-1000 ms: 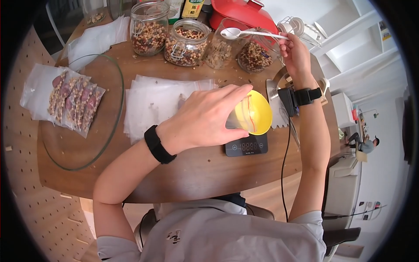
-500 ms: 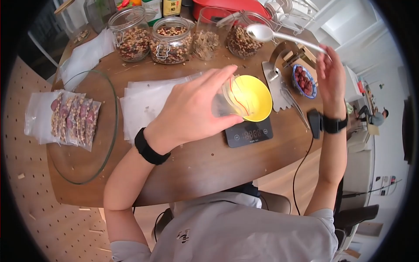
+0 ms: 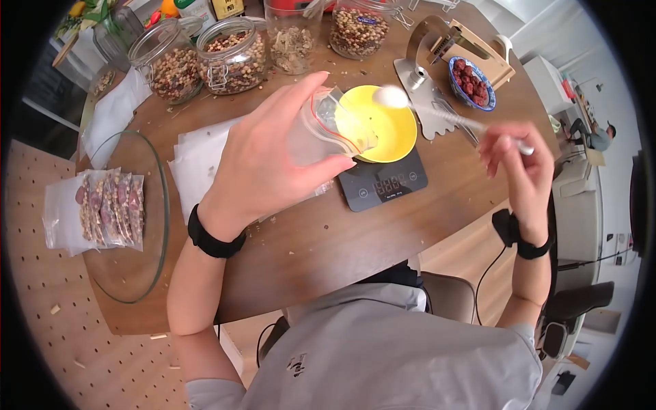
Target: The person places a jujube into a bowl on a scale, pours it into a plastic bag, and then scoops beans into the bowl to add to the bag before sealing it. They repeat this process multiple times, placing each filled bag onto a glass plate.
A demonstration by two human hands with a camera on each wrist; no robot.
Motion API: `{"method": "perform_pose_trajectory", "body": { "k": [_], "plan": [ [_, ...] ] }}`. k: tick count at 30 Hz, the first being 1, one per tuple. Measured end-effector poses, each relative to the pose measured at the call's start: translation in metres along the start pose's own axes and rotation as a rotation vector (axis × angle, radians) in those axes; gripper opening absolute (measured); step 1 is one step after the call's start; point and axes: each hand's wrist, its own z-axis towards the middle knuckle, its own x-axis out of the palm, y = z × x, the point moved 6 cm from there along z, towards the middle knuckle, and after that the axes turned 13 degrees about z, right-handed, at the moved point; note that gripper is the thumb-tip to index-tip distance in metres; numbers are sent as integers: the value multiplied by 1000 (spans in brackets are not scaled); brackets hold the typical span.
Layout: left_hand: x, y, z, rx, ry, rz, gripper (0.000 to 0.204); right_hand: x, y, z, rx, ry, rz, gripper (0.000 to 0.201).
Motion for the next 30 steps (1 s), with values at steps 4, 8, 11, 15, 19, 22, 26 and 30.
{"method": "perform_pose_trajectory", "body": {
  "k": [4,8,11,15,19,22,26,30],
  "plan": [
    [0,-1,1,6,19,7,90,-11,29,54,-230,-61,-55,22],
    [-2,-5,4,-24,47,6,89,-34,42,142,-287,-110,-58,20],
    [-3,-3,4,3,13,24,87,-32,33,206,-190,-153,-173,29],
    [-3,-4,4,30,-11,11,86,13,38,234,-112,-183,-413,34],
    [-2,-4,4,-23,47,-14,89,30,-23,267,-166,28,-464,31],
    [-1,-2,4,-19,41,-19,87,33,-19,247,-233,115,-429,42],
    [-1,0,3,-10,33,4,87,15,24,178,-300,25,-575,32],
    [-1,1,4,26,30,44,87,-3,10,88,-307,-90,-392,17]
  ]
}}
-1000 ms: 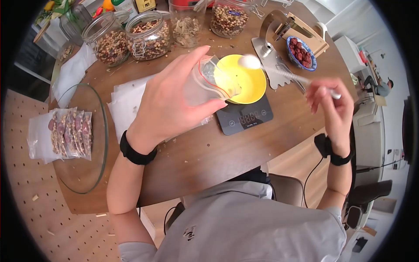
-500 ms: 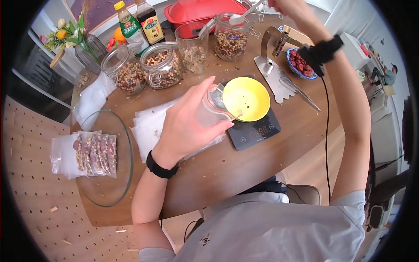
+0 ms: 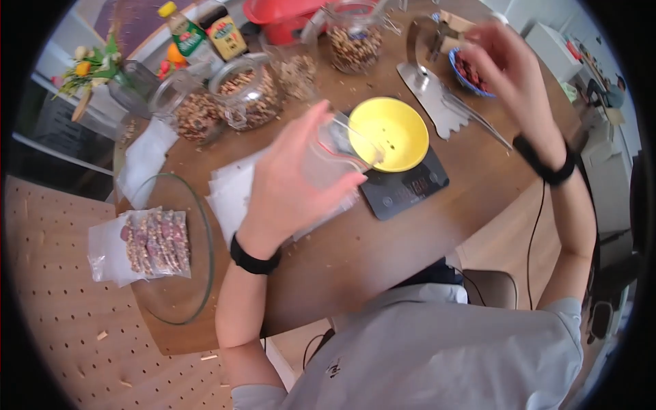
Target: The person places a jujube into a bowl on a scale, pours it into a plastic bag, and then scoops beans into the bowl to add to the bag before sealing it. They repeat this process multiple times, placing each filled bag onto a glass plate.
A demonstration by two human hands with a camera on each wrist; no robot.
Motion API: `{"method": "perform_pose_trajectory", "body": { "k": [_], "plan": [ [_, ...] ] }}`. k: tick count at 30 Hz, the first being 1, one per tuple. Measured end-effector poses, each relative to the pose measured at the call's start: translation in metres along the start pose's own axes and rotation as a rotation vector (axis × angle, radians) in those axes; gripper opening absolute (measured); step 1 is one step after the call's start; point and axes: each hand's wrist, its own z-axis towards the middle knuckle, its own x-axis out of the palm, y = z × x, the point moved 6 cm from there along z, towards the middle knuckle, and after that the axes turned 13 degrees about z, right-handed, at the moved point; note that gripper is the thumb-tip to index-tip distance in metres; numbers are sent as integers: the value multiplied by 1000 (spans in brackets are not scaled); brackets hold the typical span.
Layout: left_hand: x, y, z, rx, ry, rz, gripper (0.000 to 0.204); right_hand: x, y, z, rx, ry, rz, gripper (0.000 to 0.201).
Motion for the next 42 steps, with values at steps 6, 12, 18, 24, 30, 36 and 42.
{"method": "perform_pose_trajectory", "body": {
  "k": [6,12,18,24,30,36,42],
  "plan": [
    [10,6,-3,-99,37,-116,88,40,6,-153,-81,428,-170,30],
    [13,5,-3,-78,48,-107,87,56,-5,-183,11,589,-112,38],
    [12,5,-5,-96,62,-111,87,95,25,-176,-146,726,61,41],
    [10,5,-4,-93,52,-91,90,90,22,-153,-197,543,37,40],
    [9,0,-2,-50,32,-58,87,83,-27,-123,102,304,-40,48],
    [11,-6,-3,-21,49,-39,89,56,-32,-111,172,185,155,31],
    [17,-15,-4,-80,100,-45,88,28,-1,-99,222,133,239,33]
  ]
}}
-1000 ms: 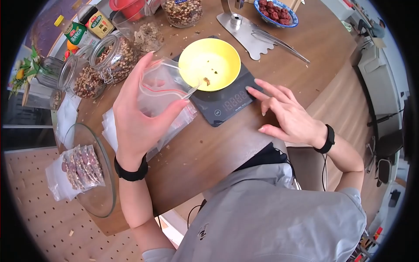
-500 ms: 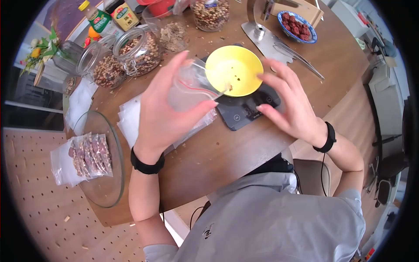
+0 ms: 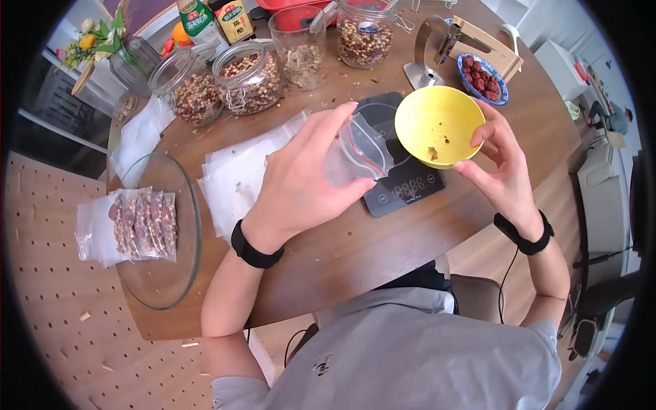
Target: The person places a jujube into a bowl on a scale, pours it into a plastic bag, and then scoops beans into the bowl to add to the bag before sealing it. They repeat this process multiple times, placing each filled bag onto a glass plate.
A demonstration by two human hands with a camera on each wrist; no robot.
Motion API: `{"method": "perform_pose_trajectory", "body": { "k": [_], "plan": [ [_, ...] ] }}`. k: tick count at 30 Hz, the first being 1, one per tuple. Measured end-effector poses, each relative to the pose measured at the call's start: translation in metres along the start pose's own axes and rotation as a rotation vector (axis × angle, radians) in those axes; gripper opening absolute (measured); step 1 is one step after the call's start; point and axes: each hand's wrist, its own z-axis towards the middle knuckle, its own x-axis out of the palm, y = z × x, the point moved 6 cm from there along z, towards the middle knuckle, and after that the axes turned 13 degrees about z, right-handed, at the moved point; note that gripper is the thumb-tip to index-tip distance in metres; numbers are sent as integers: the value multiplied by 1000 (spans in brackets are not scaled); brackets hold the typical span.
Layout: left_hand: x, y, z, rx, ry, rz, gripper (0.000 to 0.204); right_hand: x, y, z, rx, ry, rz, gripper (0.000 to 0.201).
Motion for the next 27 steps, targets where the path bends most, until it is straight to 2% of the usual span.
{"method": "perform_pose_trajectory", "body": {
  "k": [4,5,9,12,13,16,19,22,25,27],
  "plan": [
    [-2,-2,-1,36,-99,38,89,17,47,16,-102,113,-113,35],
    [-3,-2,-1,52,-125,38,90,25,59,23,-164,159,-92,38],
    [-6,10,-1,59,-194,30,100,53,99,39,-498,313,-410,42],
    [-10,21,-1,-59,-189,-157,109,66,107,42,-785,385,-510,40],
    [-12,23,0,-57,-182,-155,115,67,108,42,-893,403,-531,38],
    [-16,22,2,49,-283,-168,114,68,107,35,-1140,476,-640,38],
    [-15,23,1,24,-260,-262,113,69,100,31,-1251,381,-606,29],
    [-18,18,1,57,-259,-198,112,61,98,32,-1155,345,-559,28],
    [-17,17,2,87,-267,-165,111,47,88,42,-776,301,-413,30],
    [-16,18,1,29,-225,-181,110,37,83,49,-682,214,-464,32]
  ]
}}
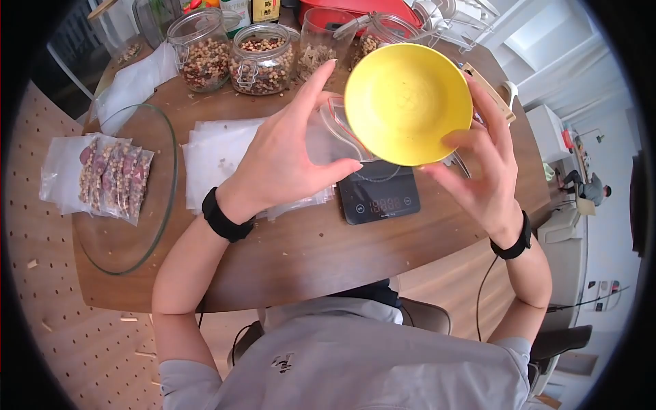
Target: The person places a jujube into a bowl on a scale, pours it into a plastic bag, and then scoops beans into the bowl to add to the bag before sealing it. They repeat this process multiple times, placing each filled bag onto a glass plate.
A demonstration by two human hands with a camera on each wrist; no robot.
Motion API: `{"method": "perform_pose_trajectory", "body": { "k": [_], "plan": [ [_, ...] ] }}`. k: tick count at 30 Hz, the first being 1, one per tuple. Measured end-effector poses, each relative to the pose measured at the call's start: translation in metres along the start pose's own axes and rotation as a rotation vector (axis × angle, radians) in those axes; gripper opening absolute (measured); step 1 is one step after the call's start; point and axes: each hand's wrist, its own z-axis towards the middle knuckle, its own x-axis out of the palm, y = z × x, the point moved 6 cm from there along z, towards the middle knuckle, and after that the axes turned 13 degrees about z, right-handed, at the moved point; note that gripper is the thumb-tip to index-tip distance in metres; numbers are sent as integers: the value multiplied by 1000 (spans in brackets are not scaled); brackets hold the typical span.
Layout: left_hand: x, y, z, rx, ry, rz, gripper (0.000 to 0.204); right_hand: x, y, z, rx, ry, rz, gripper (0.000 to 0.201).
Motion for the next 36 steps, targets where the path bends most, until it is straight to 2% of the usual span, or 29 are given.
{"method": "perform_pose_trajectory", "body": {
  "k": [2,5,6,9,14,15,18,19,21,23,26,29,32,35,36],
  "plan": [
    [-1,3,-1,-35,12,-1,110,-5,-19,-10,165,-19,2,36],
    [-2,6,-1,-47,7,1,110,12,-66,-48,596,-173,467,32],
    [-2,5,-1,-49,7,-1,110,21,-80,-63,697,-154,523,30],
    [-2,2,0,-64,21,-1,110,47,-80,-84,772,-114,619,29],
    [0,2,-1,-60,23,-3,111,77,-73,-103,787,-68,684,30],
    [0,2,-1,-61,27,-2,111,77,-73,-103,767,-47,647,33],
    [1,2,-2,-69,26,-27,111,64,-68,-85,531,-40,395,50],
    [1,3,-2,-74,26,-40,111,58,-76,-78,507,-76,425,66],
    [1,4,-2,-61,22,-28,111,46,-106,-60,685,-251,718,69],
    [2,3,-2,-53,28,-30,111,34,-119,-24,832,-300,829,70],
    [2,0,-2,-50,30,-37,111,30,-152,19,861,-249,701,66],
    [1,-1,-1,-52,35,-45,111,30,-178,56,790,-151,517,62],
    [-1,-1,0,-67,42,-57,111,32,-188,85,574,-66,428,58],
    [-1,0,0,-64,38,-51,111,31,-198,98,627,-23,235,43],
    [-1,0,0,-68,40,-53,112,33,-207,96,691,-85,293,40]
  ]
}}
